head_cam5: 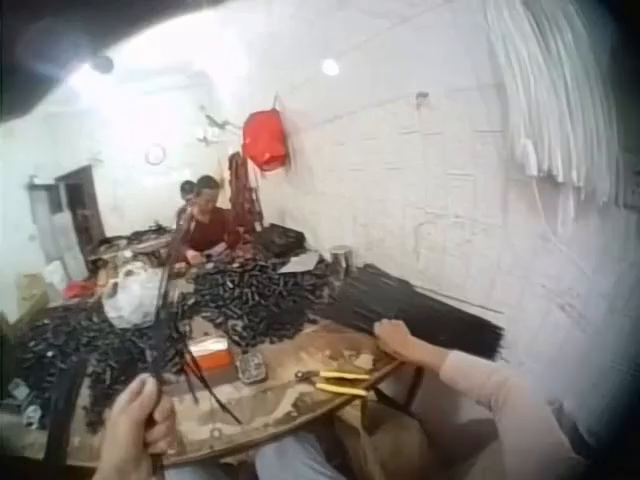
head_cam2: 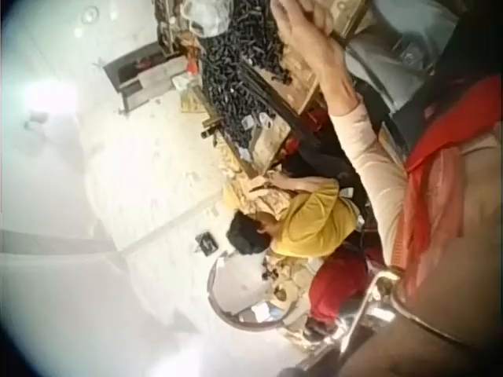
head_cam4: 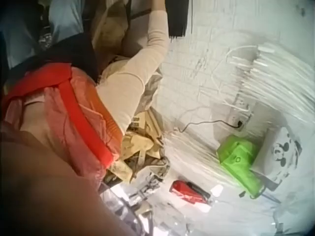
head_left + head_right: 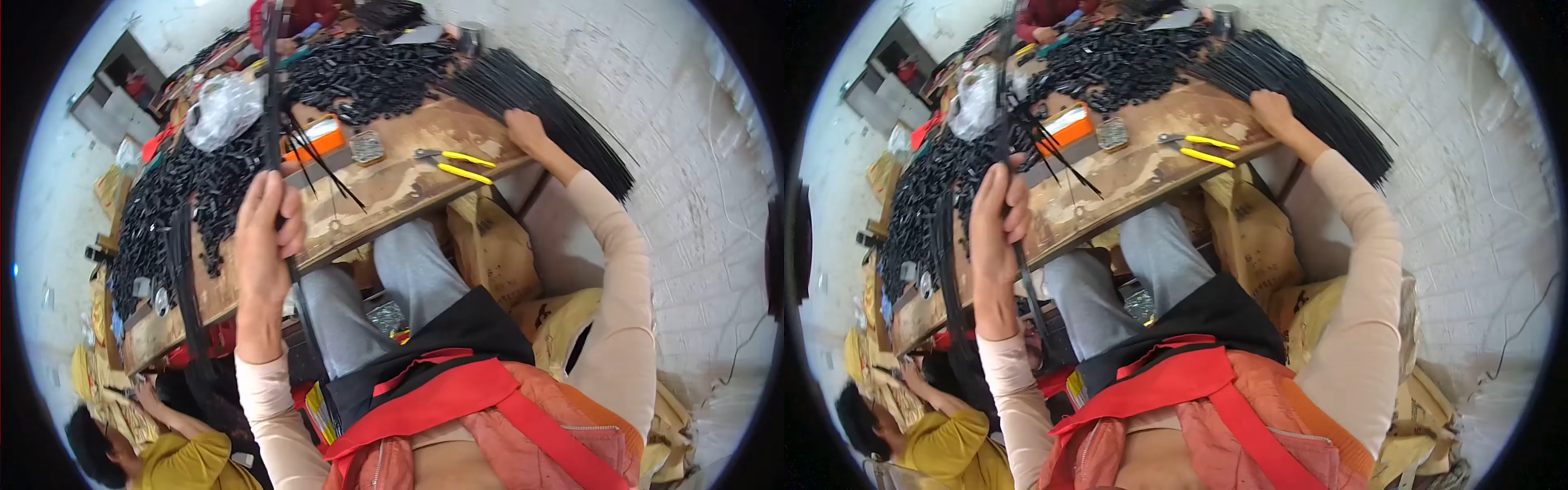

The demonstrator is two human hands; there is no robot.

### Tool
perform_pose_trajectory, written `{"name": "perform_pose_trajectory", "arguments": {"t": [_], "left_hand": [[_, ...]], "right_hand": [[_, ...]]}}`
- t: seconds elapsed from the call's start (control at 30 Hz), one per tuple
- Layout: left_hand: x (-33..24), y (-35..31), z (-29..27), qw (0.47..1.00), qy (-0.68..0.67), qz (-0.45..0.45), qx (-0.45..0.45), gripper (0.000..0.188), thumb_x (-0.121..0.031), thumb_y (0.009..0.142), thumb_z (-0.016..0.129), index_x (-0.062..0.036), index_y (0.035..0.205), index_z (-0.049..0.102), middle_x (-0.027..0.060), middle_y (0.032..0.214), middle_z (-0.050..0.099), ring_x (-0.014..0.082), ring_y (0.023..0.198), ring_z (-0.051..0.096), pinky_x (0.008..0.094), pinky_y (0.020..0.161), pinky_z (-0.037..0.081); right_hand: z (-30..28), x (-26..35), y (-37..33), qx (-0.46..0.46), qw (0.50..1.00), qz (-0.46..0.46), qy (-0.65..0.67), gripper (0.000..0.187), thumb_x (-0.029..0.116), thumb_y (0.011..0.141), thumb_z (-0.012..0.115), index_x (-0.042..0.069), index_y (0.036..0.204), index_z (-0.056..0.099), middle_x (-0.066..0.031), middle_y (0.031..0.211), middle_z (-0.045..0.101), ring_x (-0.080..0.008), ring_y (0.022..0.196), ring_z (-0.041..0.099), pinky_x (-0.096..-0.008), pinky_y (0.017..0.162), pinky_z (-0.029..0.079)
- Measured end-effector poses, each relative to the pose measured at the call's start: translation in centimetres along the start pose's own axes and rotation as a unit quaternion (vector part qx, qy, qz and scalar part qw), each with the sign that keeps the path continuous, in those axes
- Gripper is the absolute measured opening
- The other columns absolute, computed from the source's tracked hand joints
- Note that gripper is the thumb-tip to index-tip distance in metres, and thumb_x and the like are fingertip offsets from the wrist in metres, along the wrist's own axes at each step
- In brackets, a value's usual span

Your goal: Bundling black rods and trimming the ends using pliers as part of a manual manufacturing process.

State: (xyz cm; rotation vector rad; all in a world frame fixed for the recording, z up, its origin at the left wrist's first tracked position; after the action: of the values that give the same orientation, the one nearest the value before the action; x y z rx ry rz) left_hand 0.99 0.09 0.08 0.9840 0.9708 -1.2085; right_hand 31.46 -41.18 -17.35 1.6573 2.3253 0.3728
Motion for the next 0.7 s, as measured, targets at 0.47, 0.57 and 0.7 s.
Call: {"name": "perform_pose_trajectory", "arguments": {"t": [0.47,0.57,0.7], "left_hand": [[2.3,0.5,1.3,0.995,-0.079,0.024,-0.056,0.015,-0.013,0.102,0.045,-0.0049,0.113,0.051,0.0092,0.098,0.063,0.0104,0.070,0.056,0.0243,0.057,0.045],[1.9,-0.7,0.9,0.988,-0.123,-0.019,-0.095,0.016,-0.014,0.103,0.043,-0.0055,0.116,0.048,0.0077,0.086,0.060,0.0093,0.056,0.047,0.0235,0.048,0.037],[1.9,-2.3,-1.7,0.993,-0.114,0.003,-0.003,0.018,-0.020,0.105,0.041,-0.0089,0.118,0.047,-0.0009,0.072,0.043,0.0039,0.048,0.029,0.0190,0.042,0.020]], "right_hand": [[-24.7,24.1,4.3,0.135,0.719,-0.118,0.672,0.040,0.014,0.086,0.064,-0.007,0.119,0.054,-0.0088,0.080,0.063,-0.0128,0.065,0.063,-0.0255,0.059,0.053],[-24.7,29.8,2.7,0.214,0.675,-0.173,0.685,0.035,0.022,0.091,0.064,-0.006,0.110,0.054,-0.0118,0.084,0.065,-0.0167,0.073,0.068,-0.0274,0.062,0.056],[-24.1,32.1,4.3,0.135,0.798,-0.213,0.547,0.038,0.032,0.093,0.062,-0.003,0.106,0.058,-0.0062,0.083,0.062,-0.0110,0.073,0.062,-0.0250,0.062,0.050]]}}
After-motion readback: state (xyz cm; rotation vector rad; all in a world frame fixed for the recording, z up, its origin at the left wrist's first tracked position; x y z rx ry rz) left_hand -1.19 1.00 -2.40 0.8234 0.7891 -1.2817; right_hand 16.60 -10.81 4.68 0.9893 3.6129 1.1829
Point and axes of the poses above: each hand's wrist, its own y-axis towards the middle knuckle, its own z-axis out of the palm, x = y × z, the point moved 1 cm from there along y, towards the middle knuckle
